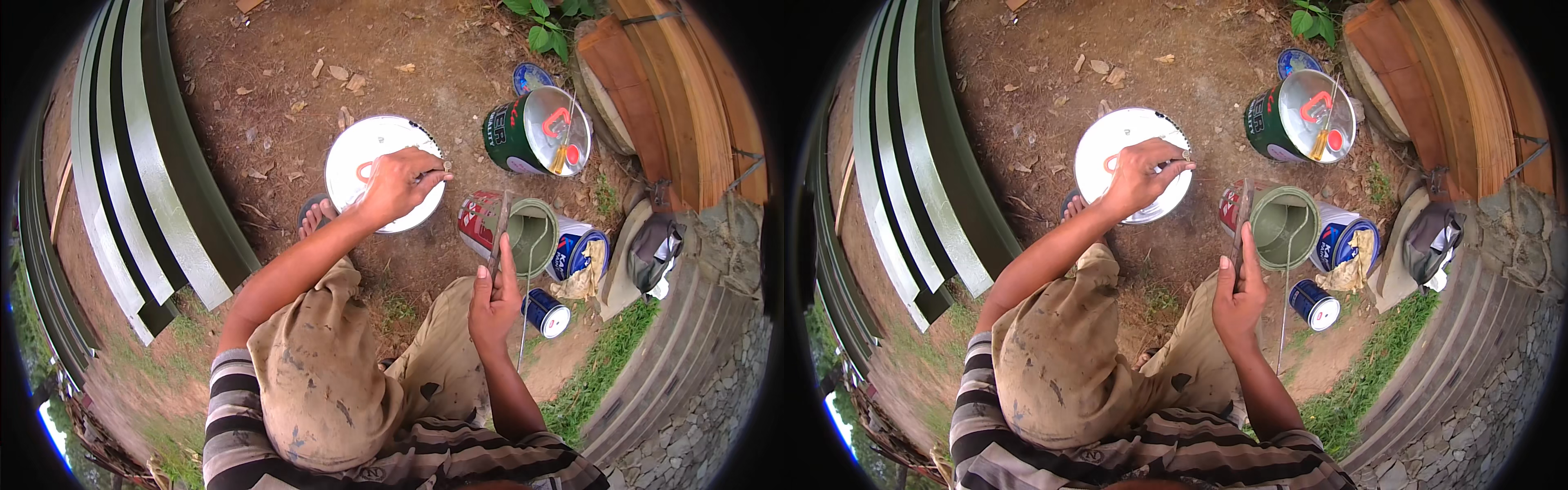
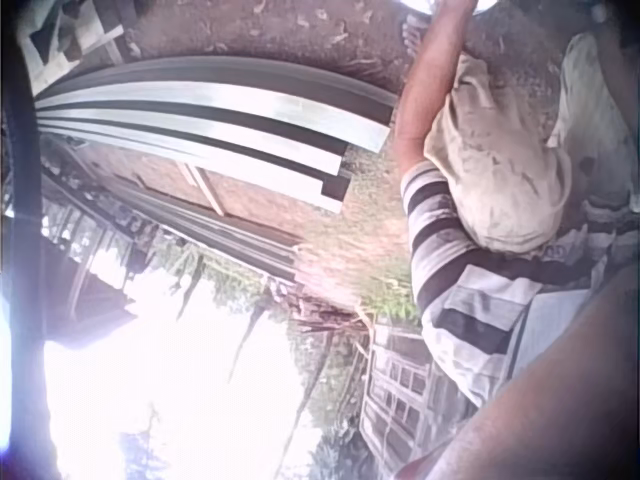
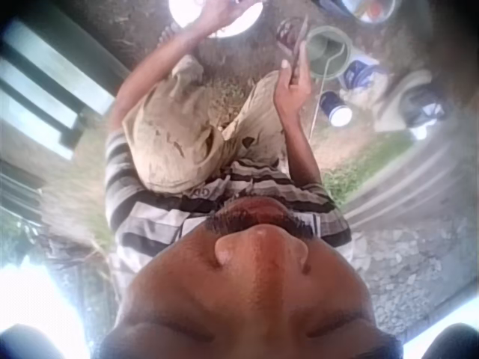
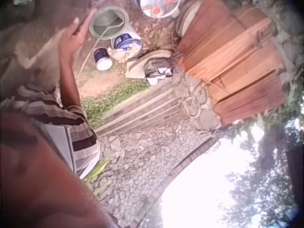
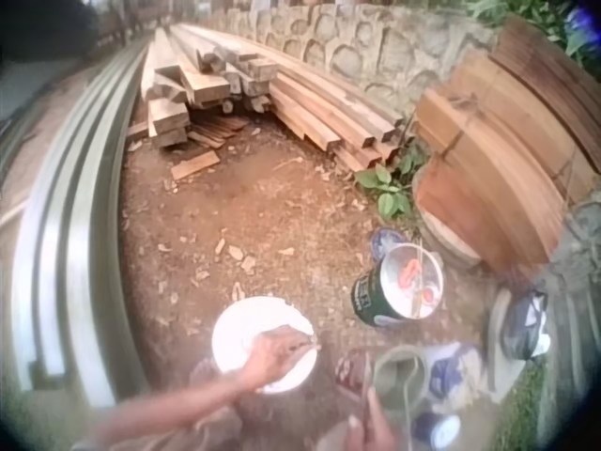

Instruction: The person uses a metal putty knife to pry open the lid of a white plastic bucket and then uses the tool to stir paint in a green metal can.

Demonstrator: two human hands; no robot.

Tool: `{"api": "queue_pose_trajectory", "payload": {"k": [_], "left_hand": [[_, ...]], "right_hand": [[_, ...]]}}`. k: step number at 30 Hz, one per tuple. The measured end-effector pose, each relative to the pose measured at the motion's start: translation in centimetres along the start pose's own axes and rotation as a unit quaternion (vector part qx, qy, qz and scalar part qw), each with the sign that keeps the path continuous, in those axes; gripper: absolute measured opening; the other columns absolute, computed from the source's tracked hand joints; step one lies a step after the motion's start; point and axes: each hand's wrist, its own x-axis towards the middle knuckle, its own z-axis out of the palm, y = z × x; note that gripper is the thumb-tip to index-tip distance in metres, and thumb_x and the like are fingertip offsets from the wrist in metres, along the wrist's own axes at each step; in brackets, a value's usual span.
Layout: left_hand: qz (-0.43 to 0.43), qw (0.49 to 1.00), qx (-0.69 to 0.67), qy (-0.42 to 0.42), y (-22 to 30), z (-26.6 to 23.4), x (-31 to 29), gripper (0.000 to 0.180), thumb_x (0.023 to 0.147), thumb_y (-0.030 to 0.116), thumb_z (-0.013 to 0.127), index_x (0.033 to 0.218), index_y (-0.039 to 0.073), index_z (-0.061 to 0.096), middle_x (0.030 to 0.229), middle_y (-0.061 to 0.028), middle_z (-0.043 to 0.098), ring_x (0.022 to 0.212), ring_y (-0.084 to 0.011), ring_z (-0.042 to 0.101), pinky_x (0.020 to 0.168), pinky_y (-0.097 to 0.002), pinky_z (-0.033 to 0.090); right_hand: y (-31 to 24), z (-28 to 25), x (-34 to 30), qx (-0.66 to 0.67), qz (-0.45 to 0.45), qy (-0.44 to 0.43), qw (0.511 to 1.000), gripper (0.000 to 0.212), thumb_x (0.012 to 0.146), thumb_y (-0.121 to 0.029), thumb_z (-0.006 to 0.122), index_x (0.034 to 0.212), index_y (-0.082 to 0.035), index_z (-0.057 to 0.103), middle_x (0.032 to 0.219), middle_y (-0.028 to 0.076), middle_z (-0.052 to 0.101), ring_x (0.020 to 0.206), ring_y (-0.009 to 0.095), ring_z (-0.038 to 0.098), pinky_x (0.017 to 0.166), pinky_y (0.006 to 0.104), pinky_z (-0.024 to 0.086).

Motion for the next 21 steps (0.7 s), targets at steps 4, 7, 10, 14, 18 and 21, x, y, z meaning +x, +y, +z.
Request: {"api": "queue_pose_trajectory", "payload": {"k": [4, 7, 10, 14, 18, 21], "left_hand": [[0.007, 0.999, 0.033, -0.020, 0.0, 0.3, 0.1, 0.019, 0.090, 0.019, 0.085, 0.088, 0.002, 0.077, 0.081, -0.0117, 0.076, 0.071, -0.0291, 0.072, 0.064, -0.0402, 0.055], [-0.001, 0.999, 0.041, -0.023, 0.1, 0.3, 0.1, 0.019, 0.090, 0.019, 0.085, 0.087, 0.002, 0.078, 0.081, -0.0113, 0.076, 0.069, -0.0290, 0.071, 0.063, -0.0403, 0.055], [0.005, 0.999, 0.042, -0.022, 0.0, 0.4, 0.1, 0.017, 0.090, 0.018, 0.085, 0.086, 0.003, 0.078, 0.081, -0.0106, 0.076, 0.069, -0.0285, 0.071, 0.063, -0.0404, 0.055], [0.038, 0.999, 0.037, -0.014, -0.4, 0.6, 0.0, 0.014, 0.089, 0.017, 0.084, 0.087, 0.004, 0.078, 0.080, -0.0095, 0.076, 0.072, -0.0279, 0.072, 0.064, -0.0411, 0.056], [0.042, 0.998, 0.050, -0.022, -0.2, 0.5, 0.0, 0.010, 0.088, 0.013, 0.083, 0.087, 0.005, 0.078, 0.080, -0.0089, 0.076, 0.074, -0.0285, 0.072, 0.066, -0.0418, 0.056], [0.041, 0.998, 0.042, -0.028, -0.2, 0.8, 0.0, 0.008, 0.089, 0.014, 0.082, 0.089, 0.007, 0.078, 0.081, -0.0088, 0.075, 0.077, -0.0295, 0.072, 0.067, -0.0429, 0.056]], "right_hand": [[0.2, 0.0, 0.0, 0.010, -0.018, 0.009, 1.000, 0.059, 0.105, 0.001, 0.061, 0.162, -0.001, 0.045, 0.092, 0.000, 0.066, 0.065, 0.003, 0.038, 0.056, 0.0220, 0.032], [-0.2, 0.1, 0.1, 0.005, -0.029, 0.008, 1.000, 0.060, 0.103, 0.002, 0.062, 0.161, -0.001, 0.047, 0.107, 0.007, 0.075, 0.066, 0.003, 0.040, 0.057, 0.0216, 0.036], [-0.6, 0.1, 0.4, -0.033, -0.062, 0.006, 0.997, 0.058, 0.101, 0.003, 0.064, 0.158, 0.003, 0.049, 0.127, 0.019, 0.073, 0.078, 0.009, 0.062, 0.067, 0.0250, 0.050], [-2.7, 0.0, 1.8, -0.100, -0.200, 0.019, 0.974, 0.056, 0.102, 0.001, 0.064, 0.155, 0.009, 0.049, 0.143, 0.028, 0.066, 0.099, 0.021, 0.077, 0.079, 0.0292, 0.058], [-5.1, -0.4, 3.3, -0.154, -0.353, 0.067, 0.920, 0.056, 0.105, -0.001, 0.062, 0.157, 0.009, 0.045, 0.140, 0.025, 0.068, 0.097, 0.021, 0.076, 0.075, 0.0307, 0.059], [-4.5, 0.3, 4.4, -0.215, -0.315, 0.016, 0.924, 0.056, 0.102, -0.001, 0.064, 0.156, 0.007, 0.049, 0.140, 0.026, 0.069, 0.101, 0.033, 0.080, 0.078, 0.0397, 0.061]]}}
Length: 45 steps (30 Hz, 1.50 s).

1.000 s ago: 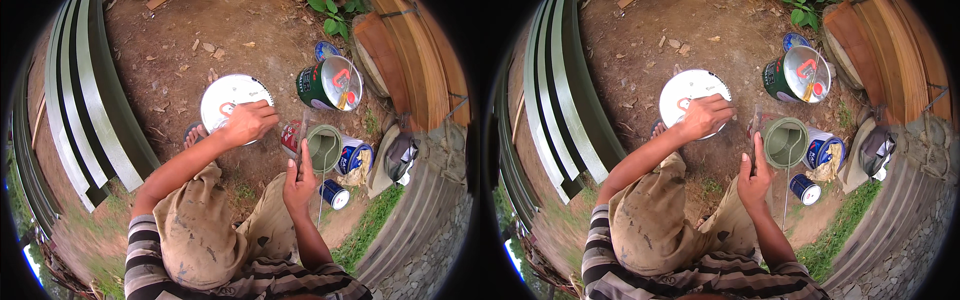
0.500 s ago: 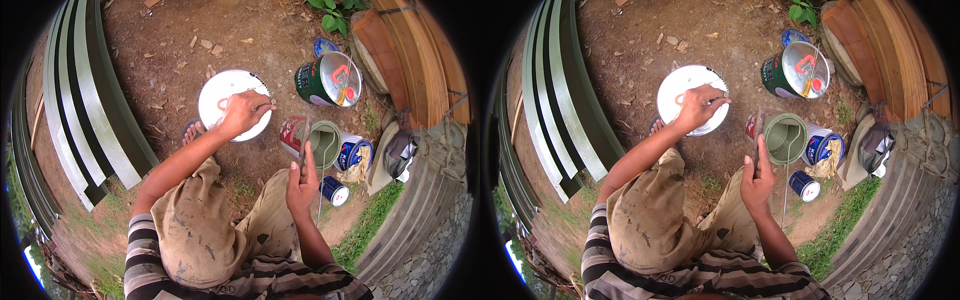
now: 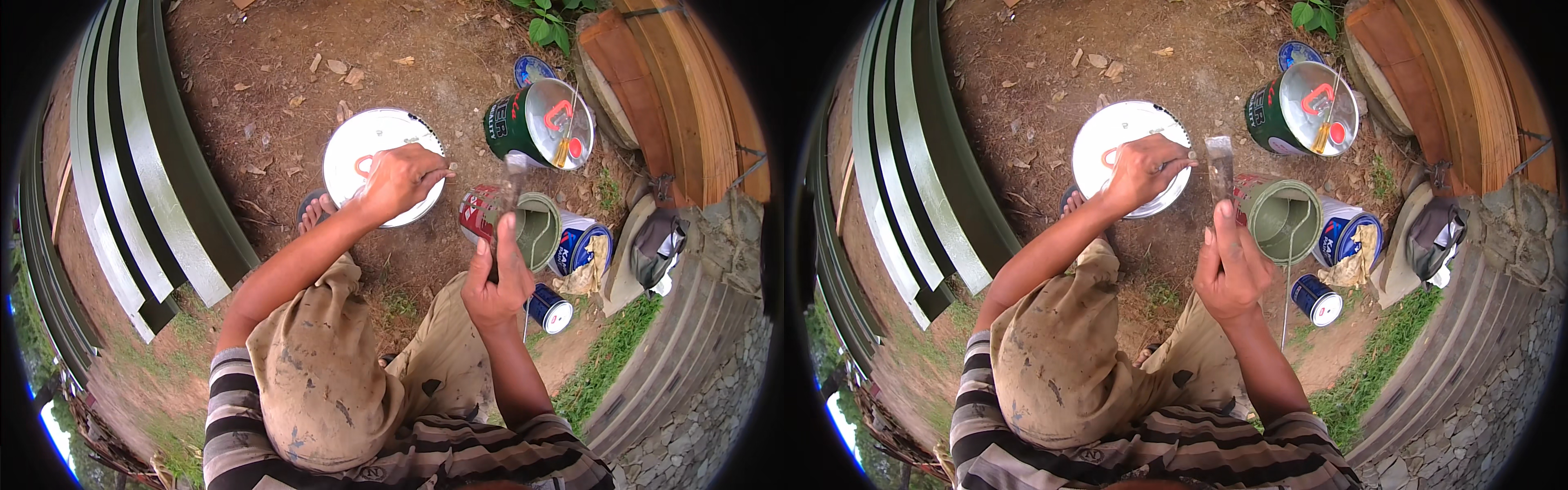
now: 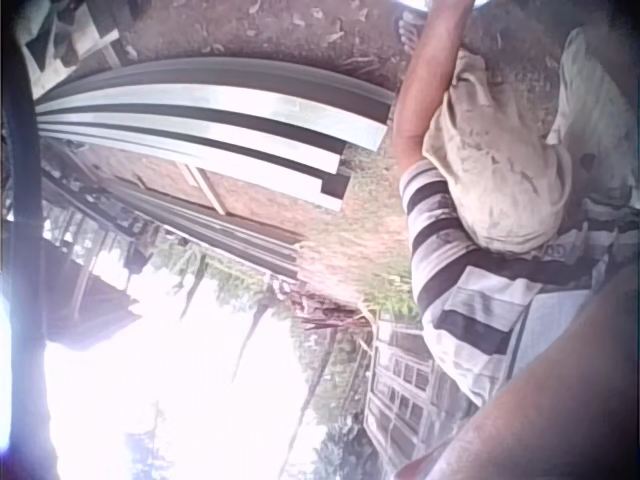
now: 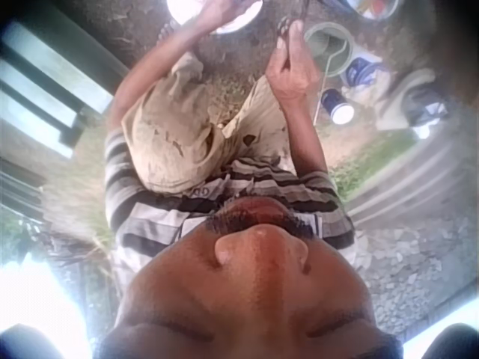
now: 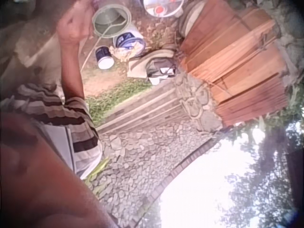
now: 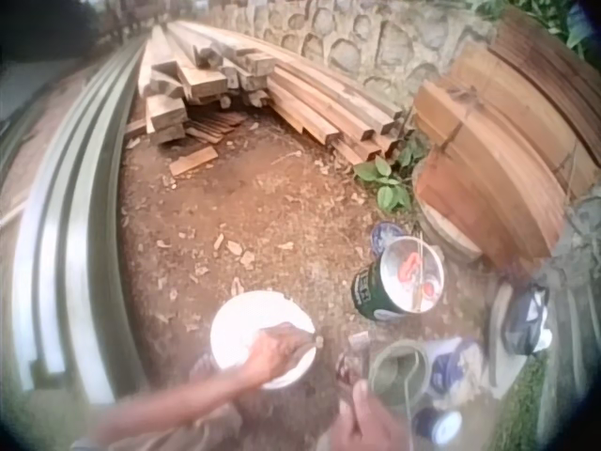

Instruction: The person uses a metal putty knife to pry open the lid of a white plastic bucket and then uses the tool to stir paint in a green metal can.

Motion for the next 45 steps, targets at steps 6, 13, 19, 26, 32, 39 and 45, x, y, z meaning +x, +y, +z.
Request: {"api": "queue_pose_trajectory", "payload": {"k": [6, 13, 19, 26, 32, 39, 45], "left_hand": [[-0.028, 0.999, 0.005, -0.019, 0.1, -0.3, -0.7, 0.008, 0.091, 0.019, 0.079, 0.090, 0.012, 0.077, 0.083, -0.0080, 0.074, 0.081, -0.0303, 0.072, 0.067, -0.0446, 0.056], [0.006, 0.999, 0.029, -0.031, 0.2, -0.2, 0.2, 0.005, 0.087, 0.007, 0.080, 0.090, 0.005, 0.077, 0.087, -0.0095, 0.077, 0.081, -0.0292, 0.073, 0.069, -0.0416, 0.058], [0.031, 0.999, -0.028, 0.003, 0.4, -0.8, -0.4, 0.008, 0.088, 0.009, 0.083, 0.090, 0.005, 0.077, 0.087, -0.0098, 0.077, 0.081, -0.0268, 0.074, 0.068, -0.0388, 0.058], [-0.084, 0.996, -0.013, 0.031, 0.4, -0.2, 0.1, 0.017, 0.091, 0.016, 0.084, 0.089, 0.000, 0.076, 0.086, -0.0137, 0.077, 0.074, -0.0309, 0.075, 0.067, -0.0395, 0.058], [-0.111, 0.993, -0.014, 0.041, 0.2, 0.2, 0.3, 0.018, 0.093, 0.023, 0.081, 0.091, 0.005, 0.078, 0.080, -0.0148, 0.074, 0.072, -0.0338, 0.072, 0.066, -0.0445, 0.056], [-0.102, 0.994, 0.000, 0.032, 0.4, 0.0, 0.3, 0.018, 0.092, 0.020, 0.084, 0.090, 0.002, 0.078, 0.080, -0.0137, 0.075, 0.068, -0.0313, 0.072, 0.062, -0.0417, 0.055], [-0.072, 0.997, 0.011, 0.031, 0.4, 0.1, 0.3, 0.016, 0.091, 0.019, 0.084, 0.088, 0.004, 0.078, 0.079, -0.0129, 0.074, 0.069, -0.0303, 0.071, 0.063, -0.0428, 0.055]], "right_hand": [[-1.5, 0.0, 0.5, 0.043, 0.026, 0.012, 0.999, 0.050, 0.100, 0.002, 0.065, 0.150, 0.004, 0.058, 0.133, 0.024, 0.072, 0.101, 0.035, 0.079, 0.082, 0.0419, 0.061], [0.6, 1.0, -0.6, -0.031, 0.062, -0.053, 0.996, 0.060, 0.093, 0.005, 0.069, 0.151, -0.007, 0.062, 0.087, 0.013, 0.072, 0.068, 0.029, 0.069, 0.066, 0.0414, 0.055], [-1.2, -0.5, -1.7, 0.054, 0.043, 0.012, 0.998, 0.056, 0.104, 0.003, 0.058, 0.158, 0.009, 0.044, 0.148, 0.026, 0.064, 0.106, 0.020, 0.076, 0.080, 0.0295, 0.058], [0.1, 0.2, -3.1, 0.156, 0.169, 0.015, 0.973, 0.057, 0.109, -0.004, 0.056, 0.164, 0.000, 0.040, 0.085, -0.001, 0.065, 0.064, 0.001, 0.044, 0.054, 0.0204, 0.031], [-0.5, -0.4, -3.1, 0.174, 0.224, 0.001, 0.959, 0.056, 0.108, -0.004, 0.058, 0.162, 0.001, 0.043, 0.098, 0.004, 0.055, 0.081, 0.008, 0.047, 0.066, 0.0242, 0.036], [-1.9, -1.5, -1.7, 0.170, 0.219, 0.017, 0.961, 0.054, 0.103, -0.001, 0.063, 0.154, 0.011, 0.049, 0.147, 0.032, 0.062, 0.123, 0.029, 0.071, 0.095, 0.0346, 0.057], [-1.3, -1.3, -0.5, 0.093, 0.049, 0.054, 0.993, 0.054, 0.103, -0.001, 0.063, 0.154, 0.007, 0.050, 0.127, 0.023, 0.070, 0.100, 0.027, 0.068, 0.082, 0.0341, 0.054]]}}
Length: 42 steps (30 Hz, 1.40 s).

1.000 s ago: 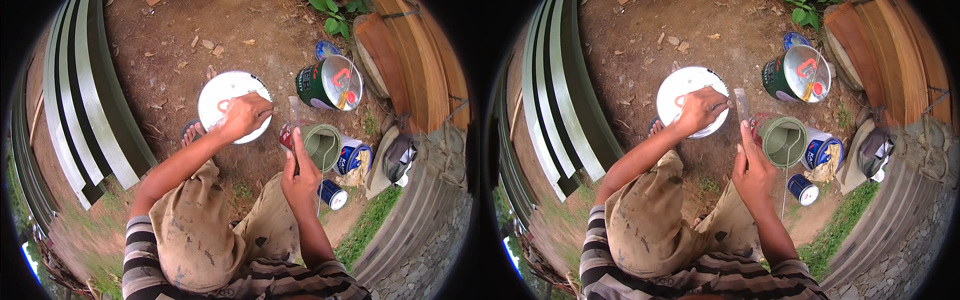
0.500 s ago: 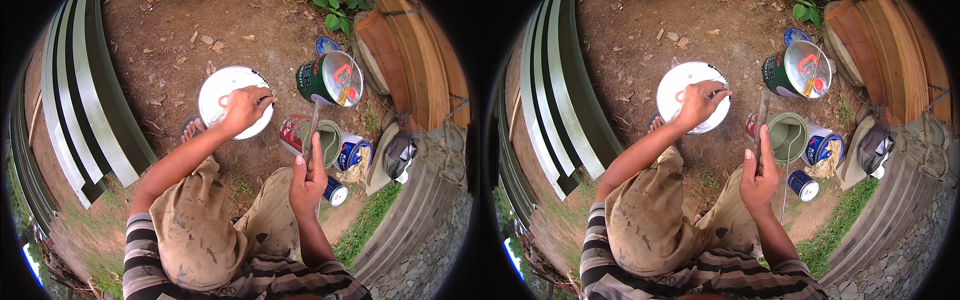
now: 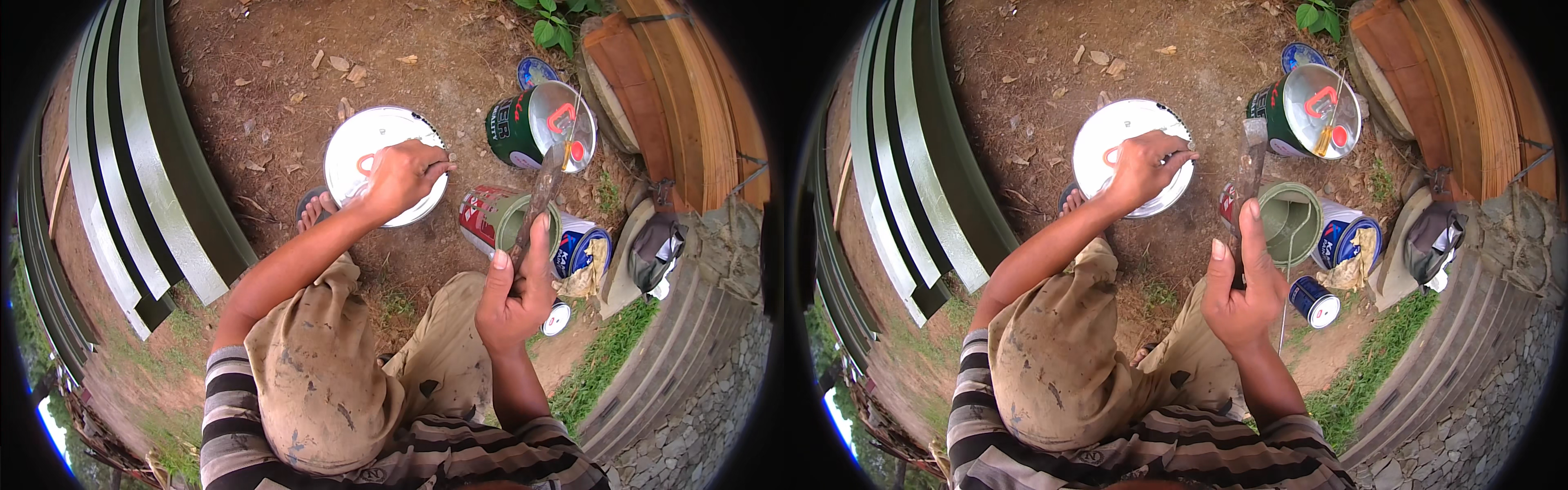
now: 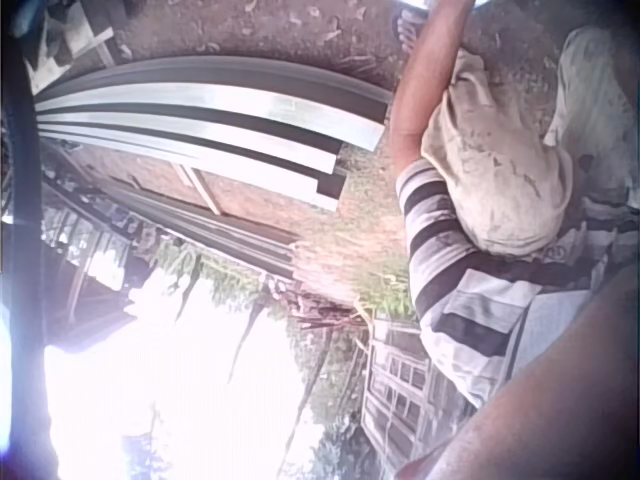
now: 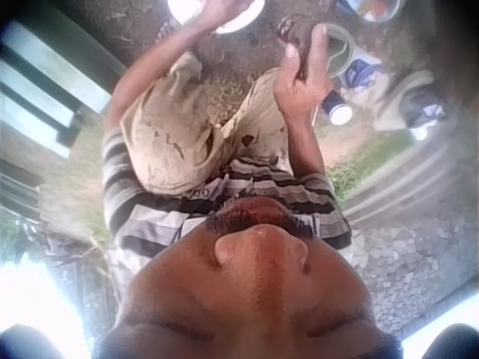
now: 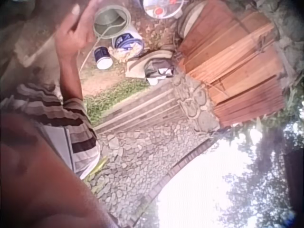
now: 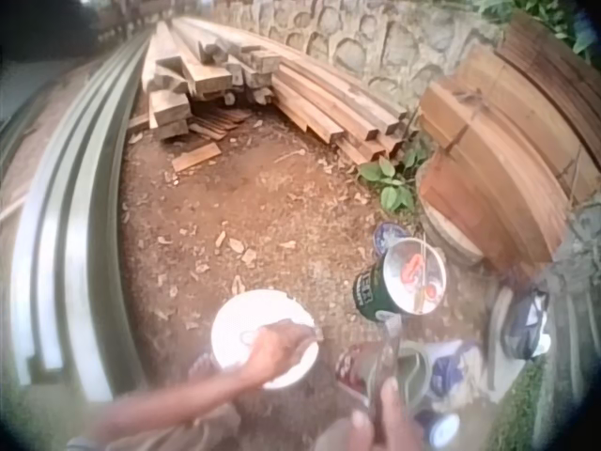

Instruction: The person uses a metal putty knife to pry open the lid of a white plastic bucket and then uses the tool to stir paint in a green metal can.

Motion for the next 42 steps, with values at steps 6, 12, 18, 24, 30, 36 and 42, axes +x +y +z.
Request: {"api": "queue_pose_trajectory", "payload": {"k": [6, 12, 18, 24, 30, 36, 42], "left_hand": [[0.032, 0.999, 0.010, -0.009, -0.5, 0.1, 0.0, 0.011, 0.091, 0.016, 0.083, 0.089, 0.006, 0.080, 0.079, -0.0110, 0.075, 0.070, -0.0308, 0.070, 0.064, -0.0433, 0.055], [-0.073, 0.993, -0.092, 0.020, 0.5, -0.8, 0.0, 0.014, 0.092, 0.015, 0.081, 0.095, 0.002, 0.077, 0.085, -0.0154, 0.076, 0.075, -0.0370, 0.073, 0.066, -0.0427, 0.056], [-0.046, 0.999, -0.021, 0.020, 0.1, -0.1, 0.1, 0.015, 0.092, 0.016, 0.083, 0.093, 0.001, 0.079, 0.091, -0.0133, 0.080, 0.077, -0.0293, 0.077, 0.068, -0.0376, 0.060], [-0.044, 0.999, -0.023, 0.008, -0.1, -0.2, -0.1, 0.017, 0.092, 0.017, 0.083, 0.092, 0.001, 0.078, 0.090, -0.0140, 0.079, 0.076, -0.0310, 0.077, 0.067, -0.0385, 0.059], [-0.039, 0.999, -0.024, 0.011, 0.2, -0.2, 0.1, 0.017, 0.091, 0.017, 0.084, 0.091, 0.001, 0.077, 0.086, -0.0147, 0.077, 0.072, -0.0323, 0.074, 0.064, -0.0404, 0.057], [-0.032, 0.999, -0.042, 0.013, -0.1, 0.0, 0.1, 0.014, 0.091, 0.019, 0.080, 0.091, 0.006, 0.078, 0.081, -0.0152, 0.074, 0.075, -0.0357, 0.073, 0.067, -0.0453, 0.057], [-0.023, 1.000, -0.008, 0.005, -0.3, -0.4, 0.5, 0.013, 0.090, 0.014, 0.083, 0.093, 0.002, 0.078, 0.086, -0.0152, 0.076, 0.076, -0.0347, 0.073, 0.066, -0.0434, 0.056]], "right_hand": [[2.2, 2.2, 1.9, -0.098, 0.040, -0.126, 0.986, 0.056, 0.096, 0.003, 0.067, 0.152, -0.001, 0.058, 0.137, 0.023, 0.070, 0.112, 0.038, 0.075, 0.086, 0.0403, 0.060], [0.0, 0.7, 1.5, 0.000, 0.024, -0.011, 1.000, 0.049, 0.100, 0.001, 0.065, 0.148, 0.010, 0.056, 0.145, 0.027, 0.065, 0.125, 0.037, 0.071, 0.099, 0.0401, 0.059], [0.5, 1.3, 1.9, 0.026, 0.025, -0.001, 0.999, 0.049, 0.101, 0.001, 0.064, 0.148, 0.009, 0.057, 0.145, 0.027, 0.065, 0.127, 0.036, 0.070, 0.100, 0.0390, 0.058], [0.4, 1.5, 1.6, 0.044, 0.049, -0.001, 0.998, 0.049, 0.101, 0.001, 0.064, 0.149, 0.008, 0.057, 0.145, 0.027, 0.064, 0.130, 0.036, 0.068, 0.101, 0.0384, 0.057], [-0.3, 1.2, 2.4, 0.036, 0.019, 0.001, 0.999, 0.048, 0.100, 0.002, 0.064, 0.147, 0.009, 0.057, 0.147, 0.029, 0.063, 0.131, 0.038, 0.067, 0.102, 0.0381, 0.057], [0.1, 1.6, 3.2, -0.094, -0.114, 0.006, 0.989, 0.056, 0.097, 0.002, 0.068, 0.151, 0.007, 0.054, 0.106, 0.022, 0.077, 0.086, 0.038, 0.077, 0.074, 0.0435, 0.059], [1.4, 2.8, 3.5, -0.109, -0.024, -0.055, 0.992, 0.053, 0.098, 0.000, 0.068, 0.149, 0.006, 0.057, 0.122, 0.019, 0.076, 0.095, 0.036, 0.078, 0.076, 0.0420, 0.061]]}}
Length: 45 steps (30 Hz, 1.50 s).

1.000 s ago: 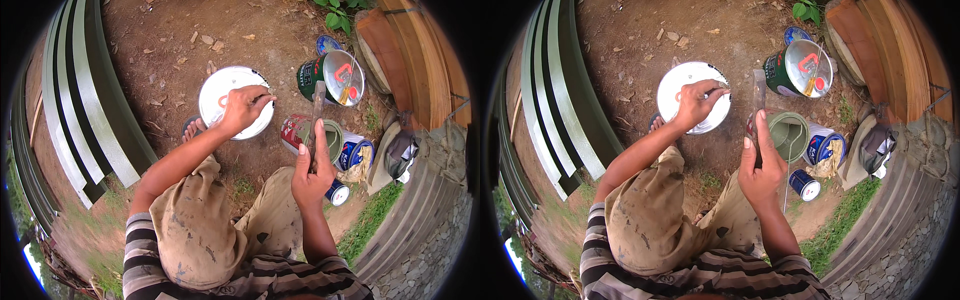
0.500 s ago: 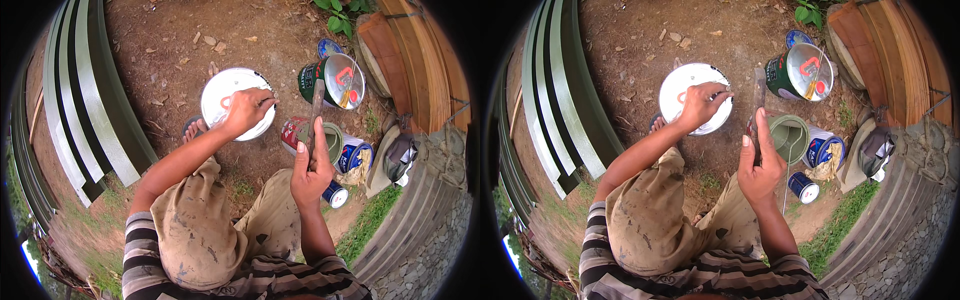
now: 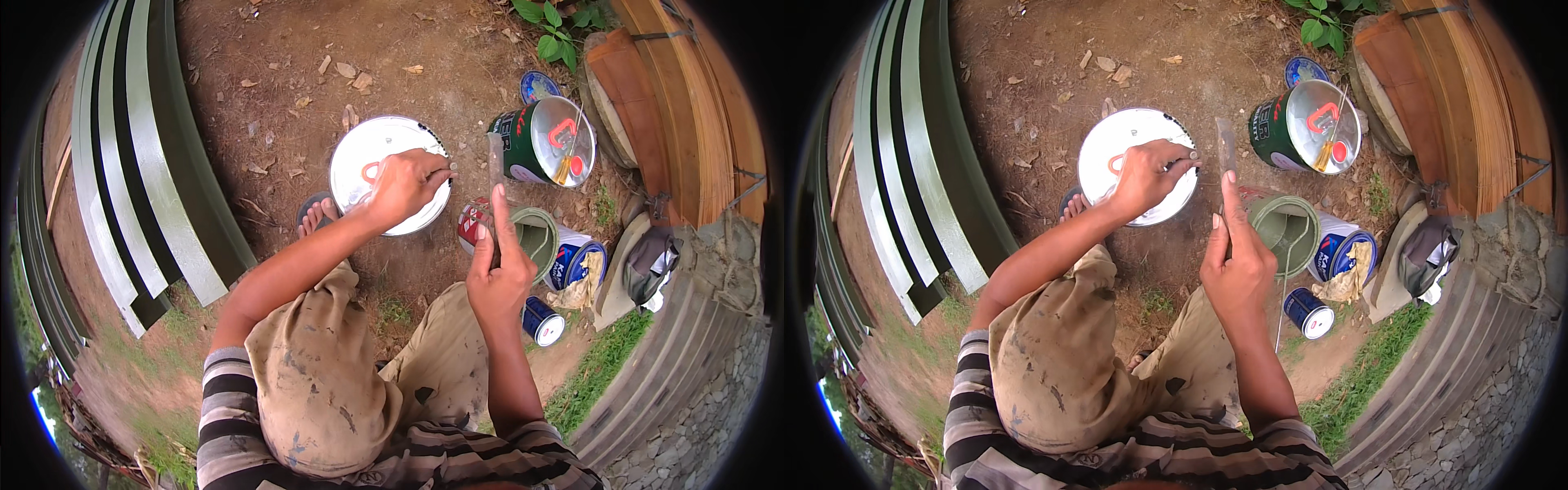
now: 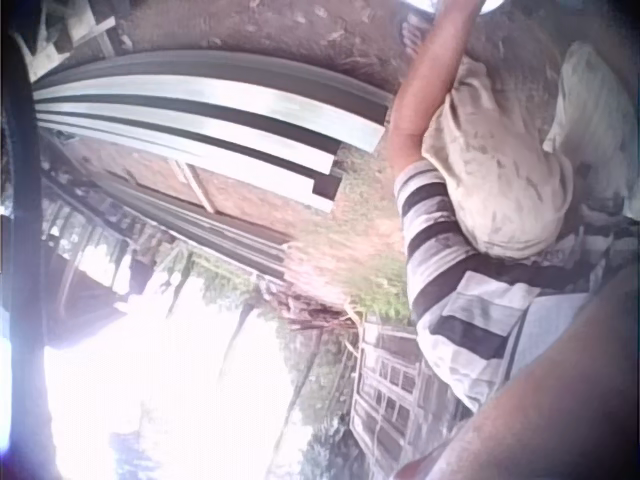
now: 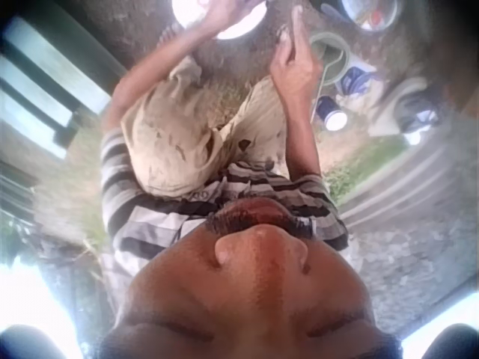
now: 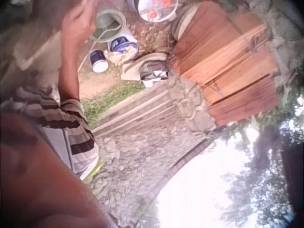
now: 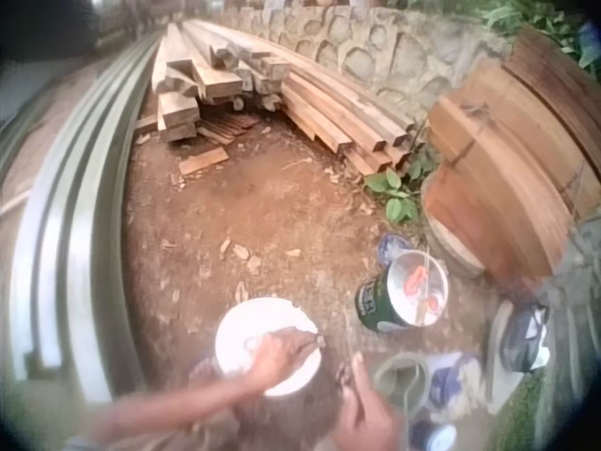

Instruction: The person uses a metal putty knife to pry open the lid of a white plastic bucket and then uses the tool to stir paint in a green metal can.

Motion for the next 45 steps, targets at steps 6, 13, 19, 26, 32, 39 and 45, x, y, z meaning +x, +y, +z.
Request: {"api": "queue_pose_trajectory", "payload": {"k": [6, 13, 19, 26, 32, 39, 45], "left_hand": [[-0.083, 0.995, -0.056, 0.015, 1.0, -0.4, -0.1, 0.017, 0.094, 0.019, 0.080, 0.093, 0.002, 0.078, 0.089, -0.0164, 0.077, 0.076, -0.0360, 0.074, 0.069, -0.0427, 0.058], [-0.033, 0.998, -0.041, 0.016, 0.5, 0.1, -0.2, 0.017, 0.092, 0.017, 0.083, 0.091, 0.001, 0.078, 0.088, -0.0141, 0.079, 0.075, -0.0308, 0.076, 0.066, -0.0388, 0.058], [-0.028, 0.999, -0.018, -0.014, 0.5, 0.0, -0.2, 0.019, 0.092, 0.019, 0.084, 0.089, 0.001, 0.077, 0.090, -0.0143, 0.079, 0.075, -0.0314, 0.076, 0.066, -0.0396, 0.059], [-0.033, 0.999, -0.022, -0.009, 0.6, 0.1, -0.1, 0.019, 0.091, 0.019, 0.084, 0.089, 0.001, 0.077, 0.089, -0.0140, 0.079, 0.074, -0.0303, 0.076, 0.066, -0.0391, 0.059], [-0.013, 1.000, -0.012, 0.002, 0.2, 0.3, -0.3, 0.018, 0.091, 0.018, 0.084, 0.089, 0.001, 0.077, 0.088, -0.0140, 0.079, 0.074, -0.0296, 0.076, 0.065, -0.0389, 0.059], [-0.048, 0.996, -0.042, 0.055, 0.7, 0.3, -0.1, 0.017, 0.092, 0.016, 0.084, 0.090, 0.000, 0.078, 0.084, -0.0142, 0.078, 0.067, -0.0271, 0.074, 0.062, -0.0369, 0.056], [-0.052, 0.996, -0.019, 0.068, 0.5, 0.6, 0.1, 0.017, 0.092, 0.017, 0.084, 0.090, 0.001, 0.078, 0.075, -0.0144, 0.074, 0.059, -0.0247, 0.070, 0.057, -0.0359, 0.053]], "right_hand": [[-1.7, -2.3, -0.7, 0.063, -0.031, 0.078, 0.995, 0.049, 0.098, 0.004, 0.066, 0.146, 0.010, 0.058, 0.141, 0.029, 0.066, 0.122, 0.040, 0.072, 0.096, 0.0402, 0.061], [-1.3, -1.9, -1.7, 0.102, 0.025, 0.055, 0.993, 0.051, 0.098, 0.004, 0.066, 0.148, 0.011, 0.056, 0.142, 0.030, 0.066, 0.125, 0.039, 0.071, 0.100, 0.0402, 0.058], [-1.7, -2.1, -1.8, 0.111, 0.048, 0.043, 0.992, 0.052, 0.098, 0.005, 0.066, 0.148, 0.012, 0.055, 0.142, 0.031, 0.065, 0.125, 0.040, 0.071, 0.100, 0.0403, 0.058], [-2.2, -2.8, -1.4, 0.111, 0.010, 0.072, 0.991, 0.051, 0.097, 0.006, 0.066, 0.146, 0.014, 0.055, 0.142, 0.033, 0.064, 0.128, 0.041, 0.069, 0.102, 0.0405, 0.057], [-2.8, -3.1, -0.8, 0.108, -0.023, 0.081, 0.991, 0.051, 0.097, 0.006, 0.066, 0.146, 0.015, 0.055, 0.140, 0.034, 0.065, 0.125, 0.042, 0.070, 0.101, 0.0409, 0.059], [-2.6, -3.3, -1.1, 0.125, -0.019, 0.099, 0.987, 0.052, 0.096, 0.006, 0.067, 0.146, 0.015, 0.055, 0.139, 0.035, 0.065, 0.124, 0.041, 0.071, 0.100, 0.0398, 0.059], [-2.3, -3.3, -0.9, 0.114, -0.017, 0.093, 0.989, 0.053, 0.097, 0.006, 0.066, 0.148, 0.014, 0.054, 0.140, 0.034, 0.065, 0.124, 0.041, 0.071, 0.099, 0.0394, 0.059]]}}
